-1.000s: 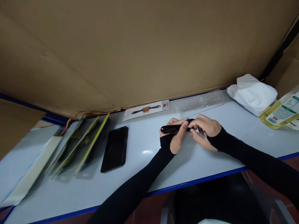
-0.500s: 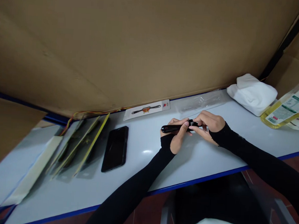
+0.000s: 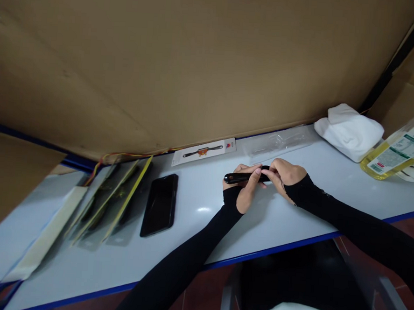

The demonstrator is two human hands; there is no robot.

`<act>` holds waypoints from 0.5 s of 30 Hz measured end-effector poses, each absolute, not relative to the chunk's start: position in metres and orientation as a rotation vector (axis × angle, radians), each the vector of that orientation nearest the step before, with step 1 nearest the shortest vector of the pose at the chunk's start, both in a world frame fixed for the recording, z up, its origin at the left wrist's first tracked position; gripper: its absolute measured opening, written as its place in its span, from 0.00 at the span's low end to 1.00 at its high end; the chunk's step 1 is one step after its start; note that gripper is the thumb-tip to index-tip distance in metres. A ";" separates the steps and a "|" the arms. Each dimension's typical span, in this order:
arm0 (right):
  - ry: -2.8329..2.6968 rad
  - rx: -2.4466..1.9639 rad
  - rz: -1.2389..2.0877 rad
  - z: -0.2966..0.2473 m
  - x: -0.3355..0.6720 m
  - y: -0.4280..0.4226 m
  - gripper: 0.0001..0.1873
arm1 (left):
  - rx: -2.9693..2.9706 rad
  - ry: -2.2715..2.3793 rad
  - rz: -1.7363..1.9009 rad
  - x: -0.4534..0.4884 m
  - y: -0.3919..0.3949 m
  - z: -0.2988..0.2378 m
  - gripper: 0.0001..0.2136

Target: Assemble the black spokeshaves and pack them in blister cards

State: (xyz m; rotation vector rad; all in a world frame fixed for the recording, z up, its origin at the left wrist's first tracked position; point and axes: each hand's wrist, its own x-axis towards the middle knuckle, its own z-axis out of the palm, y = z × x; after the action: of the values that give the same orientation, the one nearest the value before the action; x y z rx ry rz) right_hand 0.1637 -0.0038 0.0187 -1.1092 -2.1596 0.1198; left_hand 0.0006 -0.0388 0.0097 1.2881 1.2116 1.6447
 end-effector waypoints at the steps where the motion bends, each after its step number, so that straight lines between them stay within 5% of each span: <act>1: -2.187 -1.114 0.058 0.017 0.163 -0.003 0.26 | 1.294 1.213 1.653 0.001 -0.039 0.010 0.13; 8: -2.160 -1.119 -0.184 0.000 0.157 -0.001 0.30 | 1.348 1.250 1.645 -0.001 -0.042 0.012 0.11; 15: -2.150 -0.998 0.160 0.012 0.158 -0.009 0.25 | 1.405 1.262 1.670 -0.004 -0.045 0.008 0.11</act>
State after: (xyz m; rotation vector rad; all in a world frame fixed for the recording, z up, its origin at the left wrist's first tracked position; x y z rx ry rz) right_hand 0.1582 -0.0089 0.0116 -0.9978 -2.1500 0.1601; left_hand -0.0037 -0.0452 0.0083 1.4054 1.2621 1.6696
